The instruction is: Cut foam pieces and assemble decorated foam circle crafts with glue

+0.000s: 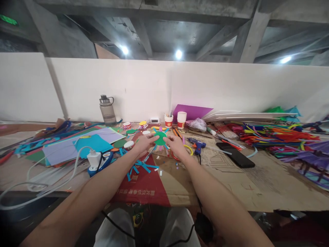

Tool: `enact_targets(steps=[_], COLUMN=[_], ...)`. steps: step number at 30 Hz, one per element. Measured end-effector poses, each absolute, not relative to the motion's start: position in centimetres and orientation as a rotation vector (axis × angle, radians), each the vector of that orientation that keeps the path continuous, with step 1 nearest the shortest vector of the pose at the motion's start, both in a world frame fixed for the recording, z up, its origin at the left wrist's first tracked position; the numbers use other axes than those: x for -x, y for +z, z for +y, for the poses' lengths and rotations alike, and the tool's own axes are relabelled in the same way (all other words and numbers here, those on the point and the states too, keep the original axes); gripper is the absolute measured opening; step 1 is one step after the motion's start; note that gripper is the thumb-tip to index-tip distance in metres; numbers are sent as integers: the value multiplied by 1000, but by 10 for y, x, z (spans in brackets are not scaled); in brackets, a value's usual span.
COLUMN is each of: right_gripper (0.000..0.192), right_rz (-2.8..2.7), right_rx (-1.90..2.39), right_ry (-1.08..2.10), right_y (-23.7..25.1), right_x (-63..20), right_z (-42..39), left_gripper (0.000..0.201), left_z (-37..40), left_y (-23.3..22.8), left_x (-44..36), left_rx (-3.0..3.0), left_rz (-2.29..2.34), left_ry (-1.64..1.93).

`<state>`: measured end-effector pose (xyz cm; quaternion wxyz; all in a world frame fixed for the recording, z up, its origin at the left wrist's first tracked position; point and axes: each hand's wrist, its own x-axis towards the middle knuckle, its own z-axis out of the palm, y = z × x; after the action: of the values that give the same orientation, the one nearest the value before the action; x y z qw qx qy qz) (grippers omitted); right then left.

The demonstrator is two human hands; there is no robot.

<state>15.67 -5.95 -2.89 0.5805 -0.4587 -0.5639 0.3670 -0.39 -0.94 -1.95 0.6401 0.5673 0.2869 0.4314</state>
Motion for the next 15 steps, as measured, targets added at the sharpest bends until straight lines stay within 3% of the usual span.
enact_targets(steps=[9,15], right_gripper=[33,17], right_rz=[-1067,-1308], right_rx=[1165,1328], right_ry=[629,562], right_y=[-26,-28], right_x=[-180,-177], right_z=[-54,-56], left_gripper=[26,23], left_z=[11,7], left_y=[11,15], left_x=[25,27], left_rx=[-894,-742], left_rz=[634,640], left_ry=[1388,1351])
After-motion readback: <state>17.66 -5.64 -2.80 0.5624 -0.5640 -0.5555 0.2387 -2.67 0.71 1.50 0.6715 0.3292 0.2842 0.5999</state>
